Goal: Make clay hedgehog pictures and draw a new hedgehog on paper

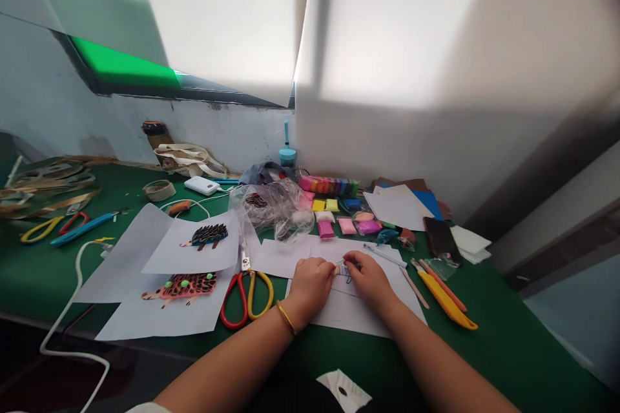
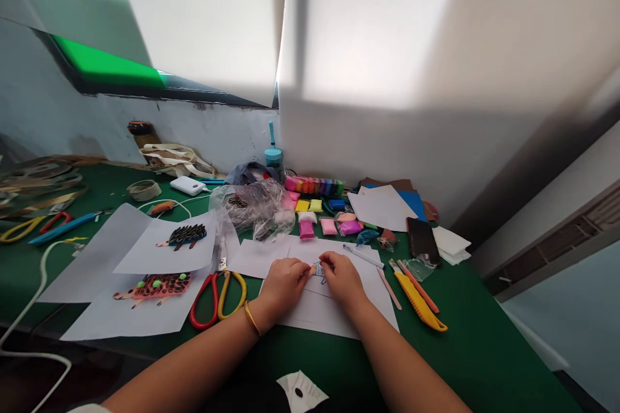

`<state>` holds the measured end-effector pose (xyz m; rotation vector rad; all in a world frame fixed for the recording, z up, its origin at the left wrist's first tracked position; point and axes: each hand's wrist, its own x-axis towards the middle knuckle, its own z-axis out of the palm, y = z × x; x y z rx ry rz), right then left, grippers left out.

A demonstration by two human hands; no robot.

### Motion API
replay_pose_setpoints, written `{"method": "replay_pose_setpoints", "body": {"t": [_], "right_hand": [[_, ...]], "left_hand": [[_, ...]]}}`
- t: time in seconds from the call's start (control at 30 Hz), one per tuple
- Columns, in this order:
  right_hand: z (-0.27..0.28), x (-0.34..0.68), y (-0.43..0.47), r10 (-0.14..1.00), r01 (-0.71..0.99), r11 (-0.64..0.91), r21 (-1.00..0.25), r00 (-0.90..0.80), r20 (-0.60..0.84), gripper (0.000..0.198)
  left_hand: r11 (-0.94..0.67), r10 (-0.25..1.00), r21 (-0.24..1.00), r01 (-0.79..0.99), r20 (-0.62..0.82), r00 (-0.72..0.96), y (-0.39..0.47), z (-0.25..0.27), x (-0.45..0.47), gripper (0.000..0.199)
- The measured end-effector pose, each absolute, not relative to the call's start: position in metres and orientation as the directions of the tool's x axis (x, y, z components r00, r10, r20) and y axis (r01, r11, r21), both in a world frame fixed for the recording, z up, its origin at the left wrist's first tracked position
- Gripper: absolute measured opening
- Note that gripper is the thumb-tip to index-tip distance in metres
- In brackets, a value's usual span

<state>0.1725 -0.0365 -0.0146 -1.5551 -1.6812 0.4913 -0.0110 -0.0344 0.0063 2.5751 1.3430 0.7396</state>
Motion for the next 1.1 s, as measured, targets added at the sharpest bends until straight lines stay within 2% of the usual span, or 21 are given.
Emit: {"method": "replay_pose_setpoints", "body": {"t": [0.2,0.33,0.43,0.7,0.87,1.1], "right_hand": [[-0.015,0.171,-0.039,0.944,0.68,0.229,-0.697,0.019,0.328,0.025],[-0.011,0.17,-0.041,0.899,0.677,0.381,-0.63,-0.111,0.424,0.027],[-0.007,0.167,-0.043,0.88,0.663,0.441,-0.605,-0.188,0.436,0.021],[-0.007,0.162,-0.044,0.895,0.627,0.417,-0.658,-0.157,0.417,0.014],[-0.006,0.164,-0.045,0.932,0.589,0.331,-0.737,-0.084,0.352,0.017],[-0.006,0.163,-0.045,0.944,0.591,0.306,-0.747,-0.083,0.32,0.018]], "left_hand": [[-0.574,0.816,0.386,0.722,0.344,0.465,-0.033,0.01,-0.009,0.02],[-0.577,0.816,0.476,0.664,0.363,0.449,-0.032,0.012,-0.011,0.015],[-0.565,0.825,0.543,0.622,0.373,0.424,-0.033,0.012,-0.012,0.009],[-0.538,0.842,0.586,0.606,0.348,0.412,-0.032,0.008,-0.013,0.008],[-0.521,0.853,0.608,0.599,0.347,0.389,-0.029,0.006,-0.014,0.017],[-0.513,0.857,0.623,0.591,0.331,0.395,-0.029,0.004,-0.014,0.018]]}}
